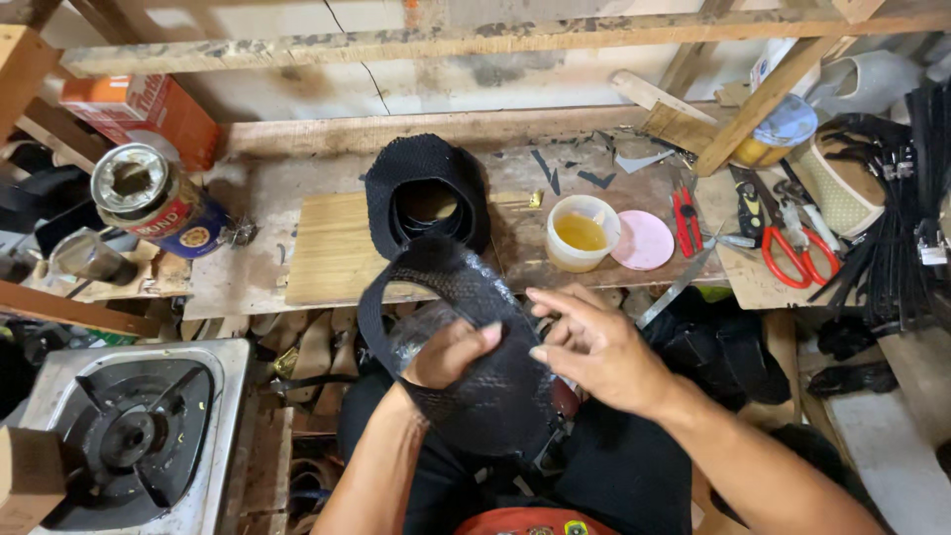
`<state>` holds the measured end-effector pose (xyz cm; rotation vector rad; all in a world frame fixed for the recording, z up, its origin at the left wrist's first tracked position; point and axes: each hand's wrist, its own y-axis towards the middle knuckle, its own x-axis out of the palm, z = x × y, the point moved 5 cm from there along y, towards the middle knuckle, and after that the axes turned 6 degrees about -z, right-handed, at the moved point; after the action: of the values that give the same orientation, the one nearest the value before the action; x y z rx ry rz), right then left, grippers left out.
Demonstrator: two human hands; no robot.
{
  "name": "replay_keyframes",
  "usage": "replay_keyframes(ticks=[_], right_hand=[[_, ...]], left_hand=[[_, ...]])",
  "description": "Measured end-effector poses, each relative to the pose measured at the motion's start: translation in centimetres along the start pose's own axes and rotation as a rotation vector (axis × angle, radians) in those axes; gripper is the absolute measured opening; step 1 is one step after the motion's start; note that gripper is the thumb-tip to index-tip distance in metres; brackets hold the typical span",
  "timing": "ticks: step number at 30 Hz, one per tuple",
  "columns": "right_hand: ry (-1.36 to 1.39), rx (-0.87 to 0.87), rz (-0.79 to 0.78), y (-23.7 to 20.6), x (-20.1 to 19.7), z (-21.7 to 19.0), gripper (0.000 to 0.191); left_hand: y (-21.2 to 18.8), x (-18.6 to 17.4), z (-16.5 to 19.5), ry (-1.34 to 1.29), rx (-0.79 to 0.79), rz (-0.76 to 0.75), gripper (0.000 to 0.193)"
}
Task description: The person applies a yellow liquid from a small container onto the inner surface of black mesh sandals using their fingers. They handle multiple sandals one at a time, spreading the liquid along the edges and placing each treated sandal into a stack on the workbench.
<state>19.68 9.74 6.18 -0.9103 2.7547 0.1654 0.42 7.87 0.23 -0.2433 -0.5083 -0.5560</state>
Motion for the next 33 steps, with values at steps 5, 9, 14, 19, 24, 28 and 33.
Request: replay_keyframes(ticks=[5,9,14,19,24,28,33], right_hand=[[-0.865,-0.151,0.203,4.8,-5.4,-0.4,0.031],[-1.035,-0.024,0.185,8.7,-8.4,0.4,0.054],[-1.077,0.289,0.013,9.1,-9.9,2.5,0.054],[-0.892,-0.079,0.203,5.9,-8.8,0.9,0.024],[-0.743,-0.509,0.165,0.5,-3.3,-1.8,0.039],[-0.994,-0.616,0.179,-0.2,-1.1,-2.9,0.050],[-1.001,-0.670,0.253,-0.3,-1.6,-3.9,0.056]], left_hand=[[-1.0,-0.8,-0.1,-0.234,-0.009,0.077,0.031],[-0.6,-0.1,0.4,-0.235,0.018,0.065,0.031],[-1.0,0.0,1.2,-0.288,0.048,0.073,0.028],[-1.1,-0.4,1.9,-0.322,0.084,0.059,0.026],[-0.5,0.3,1.8,-0.358,0.069,0.048,0.025],[0.1,1.5,1.7,-0.377,0.060,-0.029,0.028],[0.2,1.7,1.5,-0.321,0.071,-0.025,0.027]])
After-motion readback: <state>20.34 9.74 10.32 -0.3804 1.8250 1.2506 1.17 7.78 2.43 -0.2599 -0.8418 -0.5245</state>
